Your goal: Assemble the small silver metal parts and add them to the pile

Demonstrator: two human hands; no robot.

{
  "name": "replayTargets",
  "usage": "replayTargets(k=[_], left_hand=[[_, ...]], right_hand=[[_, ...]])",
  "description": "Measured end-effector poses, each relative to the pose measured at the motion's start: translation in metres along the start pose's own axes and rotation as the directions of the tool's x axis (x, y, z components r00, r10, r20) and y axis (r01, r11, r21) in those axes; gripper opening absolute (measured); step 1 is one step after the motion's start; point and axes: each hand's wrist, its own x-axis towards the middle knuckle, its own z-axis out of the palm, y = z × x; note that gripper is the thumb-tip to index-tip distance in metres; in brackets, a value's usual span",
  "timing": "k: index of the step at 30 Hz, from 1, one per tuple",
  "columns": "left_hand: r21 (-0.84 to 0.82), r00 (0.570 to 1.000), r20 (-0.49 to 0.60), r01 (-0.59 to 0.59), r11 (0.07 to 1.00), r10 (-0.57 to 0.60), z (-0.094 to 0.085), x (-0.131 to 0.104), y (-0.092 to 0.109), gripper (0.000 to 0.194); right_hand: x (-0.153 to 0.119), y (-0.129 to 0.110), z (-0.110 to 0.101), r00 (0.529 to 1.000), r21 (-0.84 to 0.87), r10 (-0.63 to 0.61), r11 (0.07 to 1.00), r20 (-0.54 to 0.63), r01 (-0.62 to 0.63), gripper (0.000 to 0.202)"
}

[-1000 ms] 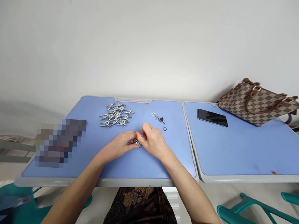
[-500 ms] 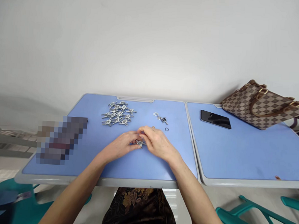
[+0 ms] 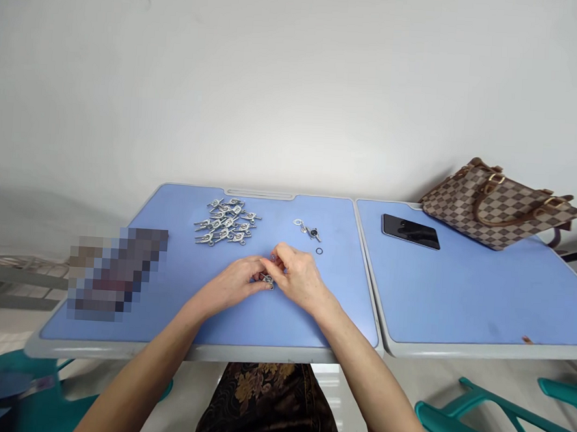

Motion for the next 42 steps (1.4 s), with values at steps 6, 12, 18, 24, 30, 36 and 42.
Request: replayTargets(k=[6, 12, 18, 24, 30, 36, 42], left_hand=[[0.002, 0.999, 0.019, -0.045, 0.999, 0.045, -0.001, 0.001, -0.003, 0.018], [-0.009, 0.996, 0.061, -0.065, 0.998, 0.065, -0.002, 0.001, -0.003, 0.025], [0.017, 0.998, 0.041, -0.047, 0.999, 0.046, 0.0, 0.005, -0.001, 0.022], [0.014, 0.998, 0.043, -0.039, 0.999, 0.038, 0.0, 0.006, -0.002, 0.02], [0.009, 0.999, 0.052, -0.015, 1.0, 0.014, -0.001, 0.006, -0.001, 0.015], [-0.002, 0.999, 0.038, 0.0, 1.0, 0.0, 0.0, 0.006, 0.0, 0.014], [0.011, 1.0, 0.023, 0.014, 1.0, -0.014, 0.0, 0.006, 0.002, 0.007]], right_hand=[[0.0, 0.009, 0.0, 1.0, 0.04, -0.021, 0.999, -0.016, 0.022, 0.01], [-0.001, 0.011, -0.009, 0.995, 0.044, -0.09, 0.995, 0.044, 0.088, 0.019], [0.003, 0.005, -0.025, 0.978, 0.105, -0.042, 0.994, 0.203, 0.021, 0.025], [0.005, 0.007, -0.027, 0.981, 0.126, 0.045, 0.99, 0.189, -0.07, 0.01], [0.004, 0.005, -0.019, 0.988, 0.018, 0.057, 0.998, 0.141, -0.06, 0.008], [0.003, 0.002, -0.009, 0.998, -0.109, 0.0, 0.994, 0.055, 0.006, 0.009], [0.004, 0.006, -0.012, 0.996, 0.001, -0.051, 0.999, 0.074, 0.051, 0.013]])
